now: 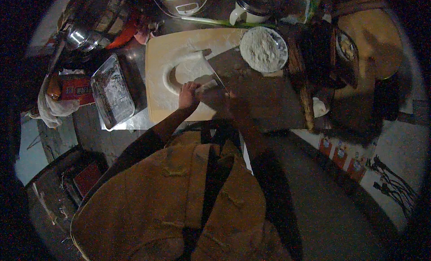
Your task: The person kneads and rolls a piece of dough on a floured cutting board, then uses a cleaver to cut the rolled dough into small pieces. The cut pieces remain on the board.
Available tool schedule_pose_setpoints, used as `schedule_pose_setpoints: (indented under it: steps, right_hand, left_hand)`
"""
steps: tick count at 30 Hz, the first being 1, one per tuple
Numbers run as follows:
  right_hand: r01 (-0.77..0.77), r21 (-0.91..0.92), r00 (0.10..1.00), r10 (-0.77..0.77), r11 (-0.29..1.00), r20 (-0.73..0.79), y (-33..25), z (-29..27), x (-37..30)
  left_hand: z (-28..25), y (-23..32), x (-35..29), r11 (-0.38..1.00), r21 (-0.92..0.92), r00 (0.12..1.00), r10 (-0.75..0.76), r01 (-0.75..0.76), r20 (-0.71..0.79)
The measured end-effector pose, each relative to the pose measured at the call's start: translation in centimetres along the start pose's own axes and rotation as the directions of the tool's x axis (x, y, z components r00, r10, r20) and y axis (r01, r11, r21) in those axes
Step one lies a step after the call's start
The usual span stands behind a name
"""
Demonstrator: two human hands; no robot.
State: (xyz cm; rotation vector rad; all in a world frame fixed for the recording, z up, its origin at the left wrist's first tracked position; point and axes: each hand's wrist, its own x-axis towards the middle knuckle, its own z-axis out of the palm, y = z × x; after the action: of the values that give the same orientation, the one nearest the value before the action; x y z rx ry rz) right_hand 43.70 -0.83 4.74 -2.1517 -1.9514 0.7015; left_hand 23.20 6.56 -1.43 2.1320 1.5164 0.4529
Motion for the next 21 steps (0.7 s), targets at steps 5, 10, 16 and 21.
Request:
schedule_pose_setpoints:
  steps: [5,10,16,21]
  right_hand:
    - [-0.001,-0.019,1.000,0.001,1.000,0.005,-0.4,-1.4,-0.3]
    - [0.281,-0.095,0.897,-0.297,0.955,-0.326,-0.9,-1.2,-1.8]
    - [0.271,-0.091,0.935,-0.285,0.958,-0.212,-0.2,1.0,-1.7]
    - [0.221,-0.094,0.949,-0.237,0.971,-0.209,3.1,4.2,-0.1]
  left_hand:
    - [-0.4,-0.3,0.6,0.993,0.114,0.998,-0.045,0.040,0.037]
    - [-0.5,-0.4,0.5,0.997,0.076,0.998,-0.026,0.022,0.052]
    - [-0.5,-0.7,0.3,0.998,0.066,0.995,-0.014,0.008,0.096]
    - [-1.6,-1.6,-0.3,0.985,0.129,0.991,0.100,-0.111,0.085]
